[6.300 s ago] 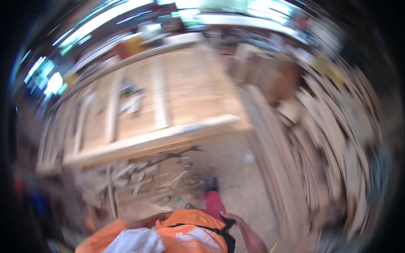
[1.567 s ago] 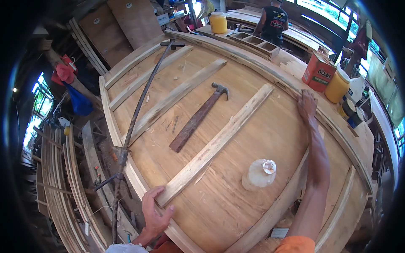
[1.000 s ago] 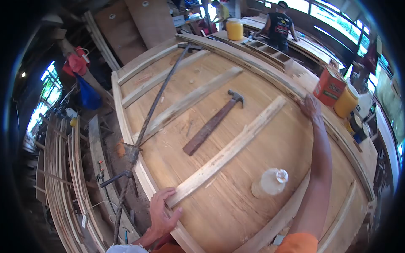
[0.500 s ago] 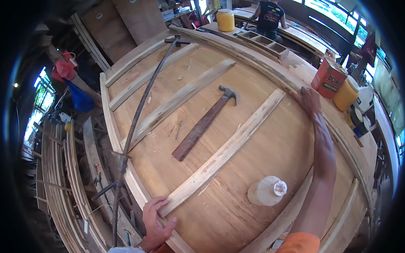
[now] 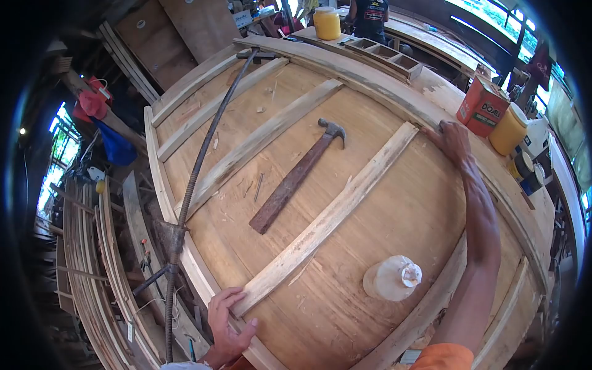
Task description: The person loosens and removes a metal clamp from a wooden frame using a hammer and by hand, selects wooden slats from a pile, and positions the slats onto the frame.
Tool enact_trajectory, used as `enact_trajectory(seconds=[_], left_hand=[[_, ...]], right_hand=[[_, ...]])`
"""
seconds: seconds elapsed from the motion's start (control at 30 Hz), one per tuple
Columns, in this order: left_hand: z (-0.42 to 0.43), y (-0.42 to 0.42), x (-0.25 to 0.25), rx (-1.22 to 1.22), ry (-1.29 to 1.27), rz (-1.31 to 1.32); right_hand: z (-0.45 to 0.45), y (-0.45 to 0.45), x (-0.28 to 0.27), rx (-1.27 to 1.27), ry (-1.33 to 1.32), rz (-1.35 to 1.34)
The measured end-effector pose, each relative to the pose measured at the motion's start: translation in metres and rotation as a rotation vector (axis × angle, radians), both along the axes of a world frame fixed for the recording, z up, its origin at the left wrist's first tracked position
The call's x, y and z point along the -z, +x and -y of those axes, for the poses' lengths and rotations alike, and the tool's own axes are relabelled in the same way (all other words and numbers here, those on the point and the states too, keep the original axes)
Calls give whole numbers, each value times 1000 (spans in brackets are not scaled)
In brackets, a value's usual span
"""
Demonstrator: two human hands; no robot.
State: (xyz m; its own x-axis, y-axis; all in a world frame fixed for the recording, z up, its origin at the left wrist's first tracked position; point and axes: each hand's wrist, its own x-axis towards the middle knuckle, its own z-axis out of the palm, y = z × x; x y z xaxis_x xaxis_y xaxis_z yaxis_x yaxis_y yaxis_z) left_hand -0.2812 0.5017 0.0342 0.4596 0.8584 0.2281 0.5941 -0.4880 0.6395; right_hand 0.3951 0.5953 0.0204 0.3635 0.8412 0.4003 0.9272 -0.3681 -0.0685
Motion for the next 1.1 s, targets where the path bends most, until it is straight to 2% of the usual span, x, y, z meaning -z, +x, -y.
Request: enact_trajectory(seconds=[0.3, 0.37, 0.4, 0.47, 0.5, 0.57, 0.63, 0.7, 0.73, 0.77, 0.8, 0.83, 0.93, 1.1], left_hand=[[4, -2, -4, -1, 9, -13], [5, -3, -5, -7, 31, -1], [5, -4, -5, 4, 35, 8], [6, -6, -4, 2, 57, 7], [7, -7, -3, 12, 66, -2], [9, -8, -3, 8, 75, 13], [10, -8, -5, 1, 84, 30], [12, -8, -8, -4, 93, 39], [11, -8, -6, 19, 79, 43], [10, -8, -3, 9, 117, 41], [12, -7, -1, 18, 148, 39], [14, -6, 1, 92, 113, 41], [16, -1, 3, 29, 118, 60], [20, -1, -1, 66, 126, 39]], right_hand=[[-5, 9, 6, -43, 38, 30], [-1, 5, -7, 29, -219, -30], [4, 7, -3, 19, -208, -24], [10, 1, 1, 50, 97, 86], [15, -3, -14, 41, 101, 93], [24, -8, -48, 148, -156, -99], [34, 8, -58, 88, -114, -70], [60, 9, -87, 152, -311, -229], [72, 40, -75, 64, -261, -106], [93, 31, -83, -146, -48, 16], [117, 27, -93, -78, -31, -13], [134, 35, -104, 35, -155, -7], [183, 61, -131, 189, -277, -4], [248, 67, -150, 374, -259, -204]])
